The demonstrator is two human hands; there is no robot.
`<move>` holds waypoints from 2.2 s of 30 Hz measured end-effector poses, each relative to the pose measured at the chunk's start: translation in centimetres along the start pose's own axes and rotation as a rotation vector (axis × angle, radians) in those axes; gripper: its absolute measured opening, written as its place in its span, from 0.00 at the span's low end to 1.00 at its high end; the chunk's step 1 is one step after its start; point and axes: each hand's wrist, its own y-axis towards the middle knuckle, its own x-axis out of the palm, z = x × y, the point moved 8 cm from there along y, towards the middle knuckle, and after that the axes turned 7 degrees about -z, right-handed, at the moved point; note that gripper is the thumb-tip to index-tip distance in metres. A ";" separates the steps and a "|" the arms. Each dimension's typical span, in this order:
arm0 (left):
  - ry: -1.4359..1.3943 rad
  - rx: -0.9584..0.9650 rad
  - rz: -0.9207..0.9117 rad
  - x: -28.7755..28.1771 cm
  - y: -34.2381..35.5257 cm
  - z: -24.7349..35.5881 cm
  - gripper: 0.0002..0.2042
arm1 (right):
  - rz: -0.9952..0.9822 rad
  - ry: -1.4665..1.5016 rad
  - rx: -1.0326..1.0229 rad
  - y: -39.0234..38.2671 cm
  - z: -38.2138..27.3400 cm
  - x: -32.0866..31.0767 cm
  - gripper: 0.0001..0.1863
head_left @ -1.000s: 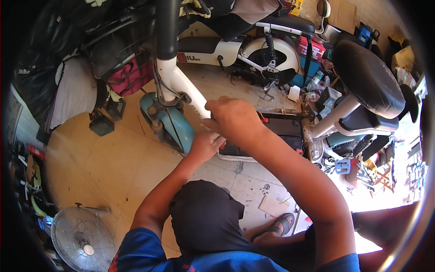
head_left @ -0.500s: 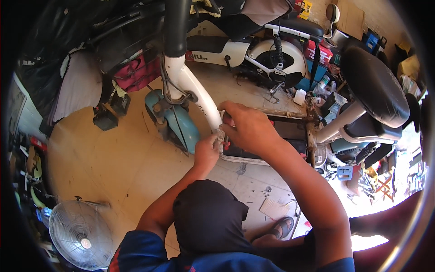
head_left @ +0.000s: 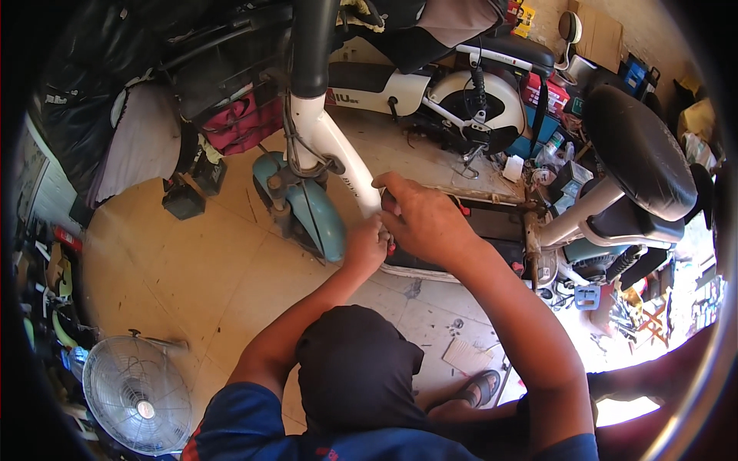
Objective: The person connects wires to the battery terminals of an electric scooter and tightens the connections using a screwdriver.
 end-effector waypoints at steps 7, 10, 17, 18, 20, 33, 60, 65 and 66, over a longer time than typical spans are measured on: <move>-0.212 0.028 0.169 0.3 -1.6 0.8 0.20 | 0.030 0.000 0.022 -0.4 0.6 -0.6 0.20; -0.220 -0.046 0.089 0.2 -1.4 0.5 0.21 | 0.013 0.040 0.018 -0.3 0.4 -0.6 0.20; -0.156 -0.050 0.173 0.6 -1.5 -0.8 0.20 | -0.011 0.025 0.020 -0.1 0.5 -0.5 0.20; -0.156 -0.050 0.171 0.5 -1.4 -0.4 0.20 | -0.026 0.045 0.027 -0.1 0.5 -0.4 0.20; -0.139 -0.084 0.084 1.0 -1.1 0.0 0.18 | -0.023 0.036 0.031 -0.2 0.9 -0.3 0.20; -0.092 0.217 0.128 1.3 -2.1 1.5 0.18 | -0.061 0.057 0.027 0.7 0.7 -0.1 0.20; -0.266 0.244 -0.048 2.3 -2.7 -0.5 0.36 | -0.078 -0.280 0.033 1.6 -0.2 -0.6 0.33; -0.352 0.232 -0.047 2.1 -2.7 0.6 0.35 | -0.116 -0.263 0.059 2.0 0.9 -0.4 0.33; -0.350 0.231 -0.044 2.2 -2.7 0.1 0.35 | -0.167 -0.324 0.119 2.0 1.0 -0.1 0.33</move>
